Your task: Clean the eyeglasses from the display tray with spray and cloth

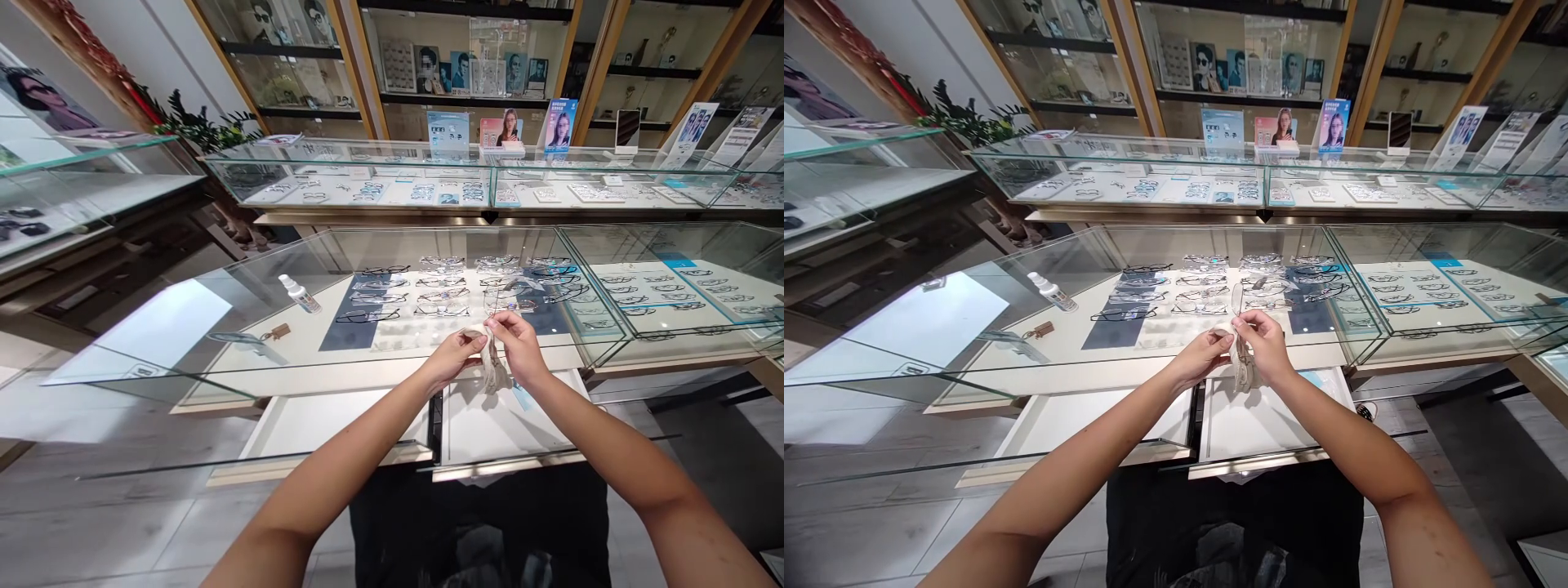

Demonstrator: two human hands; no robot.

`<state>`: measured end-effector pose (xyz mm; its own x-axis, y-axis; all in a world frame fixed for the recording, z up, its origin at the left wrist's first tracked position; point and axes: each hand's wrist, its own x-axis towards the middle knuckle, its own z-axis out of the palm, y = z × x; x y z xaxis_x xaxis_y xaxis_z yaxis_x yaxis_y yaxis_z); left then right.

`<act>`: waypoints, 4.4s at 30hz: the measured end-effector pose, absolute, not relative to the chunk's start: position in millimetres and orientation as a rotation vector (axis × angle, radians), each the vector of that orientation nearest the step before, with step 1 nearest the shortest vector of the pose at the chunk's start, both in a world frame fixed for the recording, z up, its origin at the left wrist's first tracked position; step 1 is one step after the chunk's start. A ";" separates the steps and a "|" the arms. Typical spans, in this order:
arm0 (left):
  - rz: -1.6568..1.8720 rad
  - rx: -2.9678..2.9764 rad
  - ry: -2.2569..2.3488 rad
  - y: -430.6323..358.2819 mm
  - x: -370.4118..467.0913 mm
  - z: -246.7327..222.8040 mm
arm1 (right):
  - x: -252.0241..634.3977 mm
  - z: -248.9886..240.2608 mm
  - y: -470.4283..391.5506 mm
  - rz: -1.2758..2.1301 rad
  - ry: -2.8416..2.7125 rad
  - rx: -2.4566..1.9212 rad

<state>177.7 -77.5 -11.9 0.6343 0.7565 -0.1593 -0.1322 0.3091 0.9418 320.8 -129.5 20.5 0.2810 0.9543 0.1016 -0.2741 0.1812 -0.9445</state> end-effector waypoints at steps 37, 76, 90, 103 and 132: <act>1.066 1.321 0.604 -83.2 172.8 -4.9 | 310.3 27.6 -140.1 1.017 -0.898 -1.017; 0.747 0.929 0.461 -83.6 174.6 -1.7 | 318.2 31.5 -136.0 1.162 -0.792 -0.928; 0.693 1.066 0.523 -88.0 178.4 -5.3 | 311.7 30.4 -139.3 1.184 -0.810 -0.914; 1.003 1.295 0.666 -88.3 174.6 1.9 | 314.2 24.7 -136.1 1.049 -0.816 -0.965; 0.698 1.210 0.433 -94.2 172.1 -2.1 | 307.4 31.3 -142.1 1.228 -0.793 -0.857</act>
<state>172.1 -94.2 -2.1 0.7188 0.6929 0.0576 -0.2554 0.1862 0.9487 307.4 -142.1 31.3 0.1636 0.9851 0.0530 -0.4533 0.1228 -0.8829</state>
